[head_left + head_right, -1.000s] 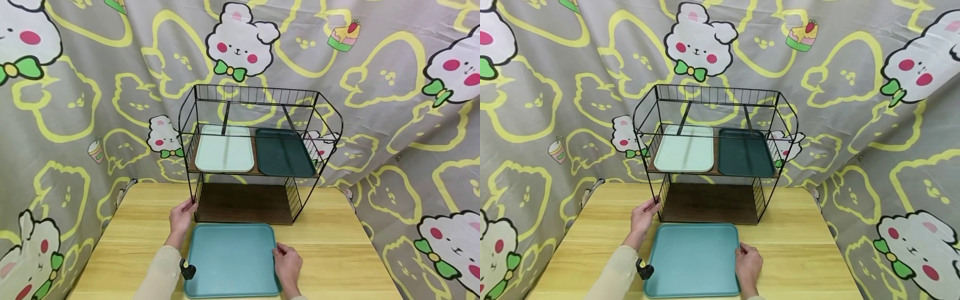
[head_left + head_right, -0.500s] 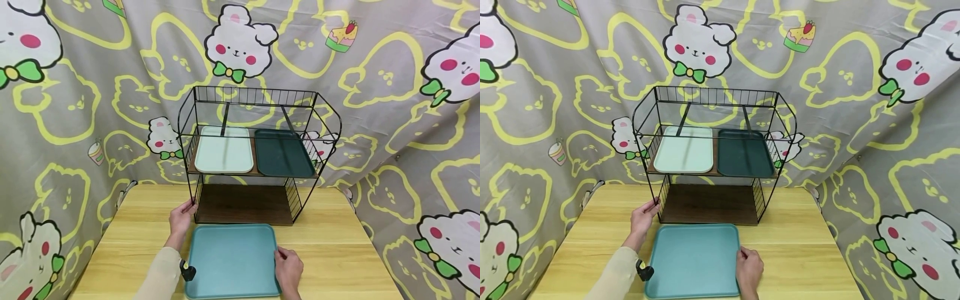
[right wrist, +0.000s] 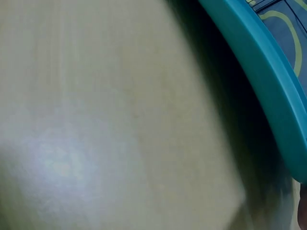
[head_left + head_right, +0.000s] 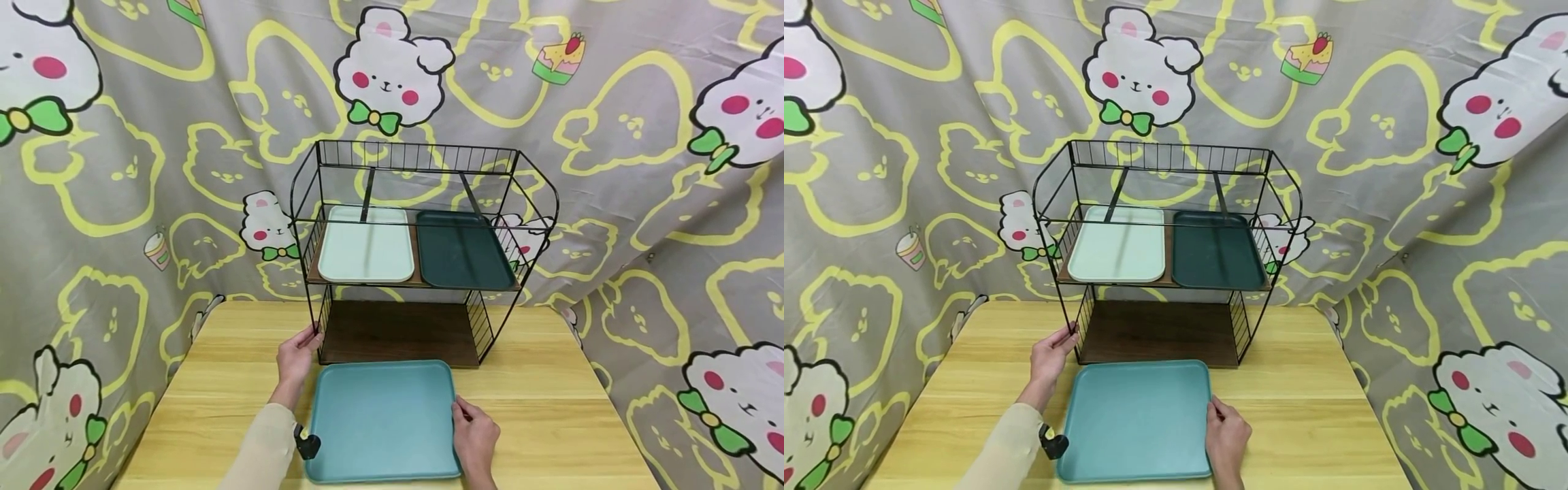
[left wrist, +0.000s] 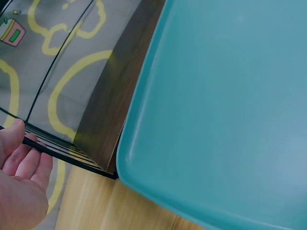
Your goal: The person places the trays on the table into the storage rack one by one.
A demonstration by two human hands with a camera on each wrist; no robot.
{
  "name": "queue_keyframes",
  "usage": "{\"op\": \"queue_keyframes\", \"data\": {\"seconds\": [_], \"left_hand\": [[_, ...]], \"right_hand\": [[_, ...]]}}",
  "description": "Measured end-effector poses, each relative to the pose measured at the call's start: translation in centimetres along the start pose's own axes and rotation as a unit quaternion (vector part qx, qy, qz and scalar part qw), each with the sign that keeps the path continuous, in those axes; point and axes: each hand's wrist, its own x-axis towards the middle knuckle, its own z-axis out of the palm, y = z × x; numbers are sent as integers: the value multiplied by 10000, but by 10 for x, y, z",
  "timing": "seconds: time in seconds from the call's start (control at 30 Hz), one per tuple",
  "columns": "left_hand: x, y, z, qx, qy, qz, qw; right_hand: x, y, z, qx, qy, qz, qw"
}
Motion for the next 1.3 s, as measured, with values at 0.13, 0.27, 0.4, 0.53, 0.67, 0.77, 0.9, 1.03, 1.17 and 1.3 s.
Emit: {"op": "queue_keyframes", "data": {"seconds": [0.13, 0.27, 0.4, 0.53, 0.67, 0.77, 0.9, 1.03, 1.17, 1.3], "left_hand": [[0, -1, 0, -20, 19, -4, 10000], [0, -1, 0, -55, 17, 2, 10000], [-1, -1, 1, -72, -18, -20, 10000], [-2, 0, 1, -30, -27, -66, 10000], [-1, 1, 1, 11, -14, -85, 10000], [-1, 0, 1, 5, 1, -74, 10000], [-1, 0, 0, -6, 15, -78, 10000], [-1, 1, 0, 26, 19, -57, 10000], [-2, 1, 1, 41, 11, -19, 10000], [-2, 0, 1, 28, 7, -23, 10000]], "right_hand": [[3, -2, -1, 33, -17, 23, 10000], [4, -4, -1, -13, 2, -31, 10000], [4, -5, -1, -52, 195, -186, 9996], [5, -5, 0, 31, 466, -348, 9983], [9, -5, 1, 177, 570, -384, 9975], [13, -6, 0, 267, 485, -258, 9981], [20, -8, 0, 376, 295, -26, 9989], [27, -8, 1, 503, 169, 221, 9983], [36, -8, -1, 573, 131, 402, 9975], [47, -11, 0, 569, 118, 513, 9970]]}}
